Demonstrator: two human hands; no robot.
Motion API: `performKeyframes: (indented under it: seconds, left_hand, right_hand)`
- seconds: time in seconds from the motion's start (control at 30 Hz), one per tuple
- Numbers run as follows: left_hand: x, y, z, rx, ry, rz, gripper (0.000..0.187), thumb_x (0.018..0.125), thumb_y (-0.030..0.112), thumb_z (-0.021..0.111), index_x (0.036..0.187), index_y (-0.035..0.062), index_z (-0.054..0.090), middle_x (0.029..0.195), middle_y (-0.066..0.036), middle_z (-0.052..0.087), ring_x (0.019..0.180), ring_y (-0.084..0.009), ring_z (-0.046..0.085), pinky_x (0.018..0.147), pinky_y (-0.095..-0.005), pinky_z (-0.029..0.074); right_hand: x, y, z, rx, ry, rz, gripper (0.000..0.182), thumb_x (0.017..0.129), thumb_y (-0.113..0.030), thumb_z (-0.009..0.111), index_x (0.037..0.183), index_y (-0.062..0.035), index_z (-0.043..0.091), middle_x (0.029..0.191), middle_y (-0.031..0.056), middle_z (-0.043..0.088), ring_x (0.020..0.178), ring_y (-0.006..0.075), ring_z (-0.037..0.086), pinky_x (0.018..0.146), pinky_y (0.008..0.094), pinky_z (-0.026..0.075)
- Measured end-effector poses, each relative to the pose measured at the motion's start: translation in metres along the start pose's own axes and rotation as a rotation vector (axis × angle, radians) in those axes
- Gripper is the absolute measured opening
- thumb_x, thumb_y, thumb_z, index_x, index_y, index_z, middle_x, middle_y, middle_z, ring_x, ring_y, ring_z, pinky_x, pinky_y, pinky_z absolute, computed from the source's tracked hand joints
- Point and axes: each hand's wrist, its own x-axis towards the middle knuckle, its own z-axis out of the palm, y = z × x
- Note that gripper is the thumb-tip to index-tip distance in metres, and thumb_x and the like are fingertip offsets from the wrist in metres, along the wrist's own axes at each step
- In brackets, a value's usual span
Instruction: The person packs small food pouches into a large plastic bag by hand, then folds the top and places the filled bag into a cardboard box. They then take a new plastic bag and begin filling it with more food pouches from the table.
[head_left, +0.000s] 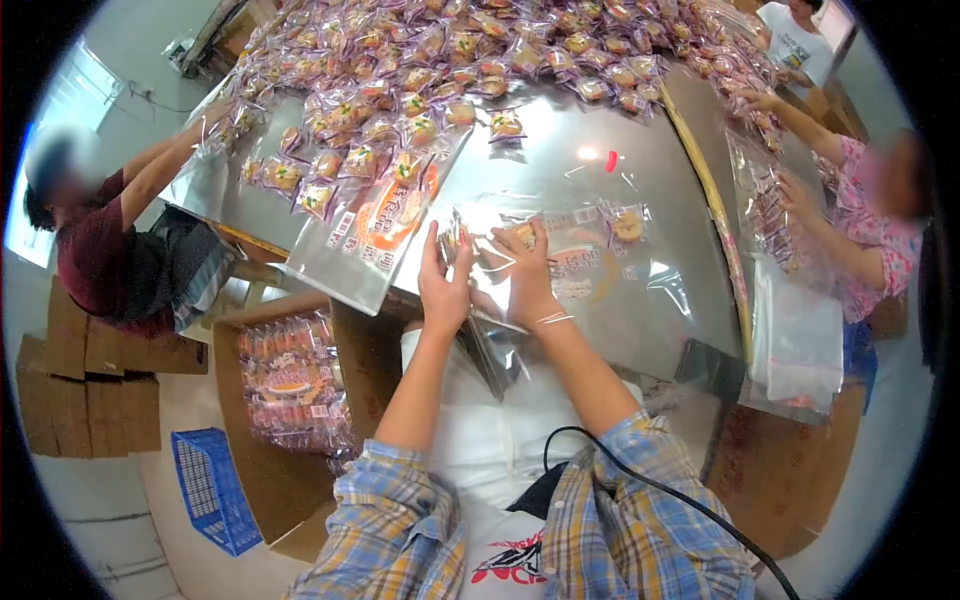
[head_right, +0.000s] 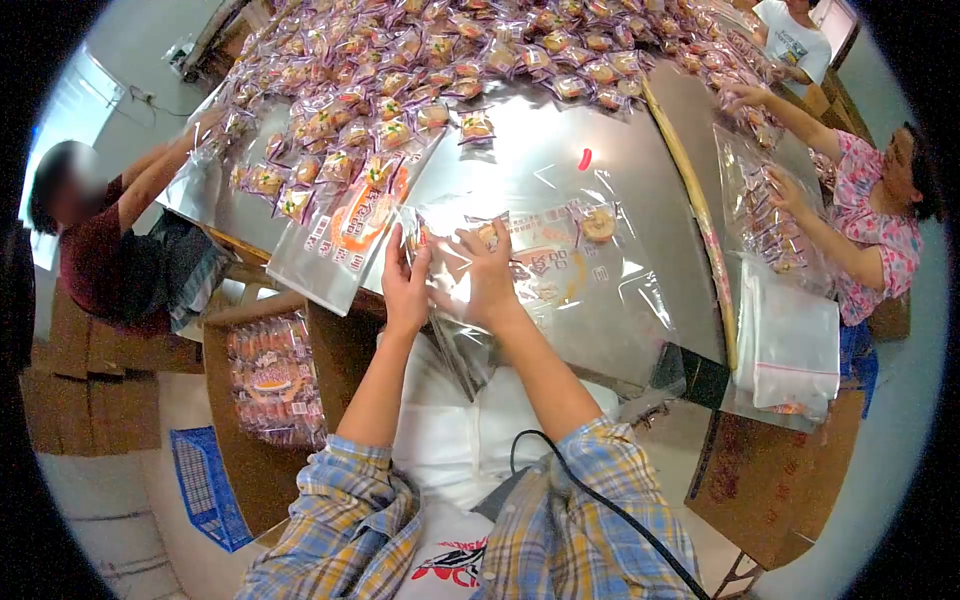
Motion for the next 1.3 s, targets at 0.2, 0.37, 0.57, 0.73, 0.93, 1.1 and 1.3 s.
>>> performKeyframes:
  seconds: [0.2,0.37,0.57,0.73,0.93,1.1,1.3]
  left_hand:
    - [0.005,-0.011,-0.004,-0.038,0.03,-0.026,0.075,0.103,0.029,0.067,0.158,-0.0088,0.033,0.148,-0.028,0.055,0.129,-0.0289,0.061,0.106,-0.0366,0.049]
    - [0.004,-0.008,-0.003,0.103,-0.016,-0.062,0.079,0.101,0.031,0.07,0.157,-0.0109,0.033,0.136,-0.024,0.066,0.119,-0.0242,0.067,0.1,-0.0351,0.052]
    - [-0.002,0.011,0.002,0.174,-0.044,-0.087,0.081,0.099,0.025,0.073,0.156,-0.0143,0.03,0.141,-0.026,0.062,0.125,-0.0248,0.064,0.104,-0.0351,0.05]
    - [0.018,-0.002,0.0,-0.057,0.032,-0.177,0.075,0.101,0.022,0.07,0.155,-0.0136,0.032,0.15,-0.029,0.053,0.137,-0.0288,0.057,0.113,-0.0366,0.045]
    - [0.004,-0.004,0.006,0.119,0.2,-0.02,0.064,0.101,0.031,0.07,0.145,-0.0093,0.049,0.128,-0.022,0.066,0.105,-0.0222,0.068,0.092,-0.0336,0.055]
    - [-0.008,0.008,0.013,0.155,0.228,-0.136,0.066,0.101,0.036,0.07,0.145,-0.0063,0.045,0.126,-0.015,0.06,0.085,-0.0145,0.059,0.072,-0.0314,0.05]
    - [-0.087,0.027,0.002,0.162,0.096,-0.36,0.058,0.106,0.028,0.064,0.148,-0.0011,0.039,0.098,-0.002,0.058,0.08,-0.008,0.051,0.069,-0.0241,0.043]
  right_hand:
    - [0.008,-0.006,0.007,-0.104,0.039,0.015,0.038,0.093,-0.019,0.064,0.13,-0.0177,0.07,0.112,-0.0011,0.075,0.1,0.0187,0.068,0.116,0.0586,0.025]
    - [0.008,0.001,0.025,-0.2,0.036,0.043,0.036,0.092,-0.02,0.065,0.128,-0.0204,0.07,0.099,-0.0012,0.073,0.095,0.0205,0.066,0.115,0.0566,0.027]
    - [0.018,-0.004,0.02,-0.269,-0.033,0.146,0.052,0.092,-0.027,0.067,0.143,-0.0263,0.063,0.096,0.0003,0.07,0.102,0.0216,0.064,0.115,0.0568,0.027]
    - [0.023,0.002,0.026,-0.269,0.107,0.106,0.058,0.09,-0.029,0.07,0.147,-0.0255,0.06,0.1,0.0005,0.065,0.099,0.0209,0.062,0.113,0.0576,0.028]
    - [0.02,0.002,0.02,-0.066,0.089,0.077,0.041,0.083,-0.026,0.077,0.12,-0.0093,0.069,0.11,0.0032,0.069,0.109,0.0226,0.062,0.117,0.0565,0.025]
    - [0.017,0.005,0.026,-0.078,0.12,0.026,0.038,0.082,-0.023,0.078,0.117,-0.0096,0.069,0.092,0.0033,0.072,0.103,0.0237,0.064,0.117,0.0521,0.027]
    - [0.019,-0.003,0.011,0.086,0.092,0.045,0.036,0.081,-0.02,0.077,0.115,-0.0104,0.069,0.087,0.0045,0.071,0.101,0.0249,0.064,0.115,0.0503,0.031]
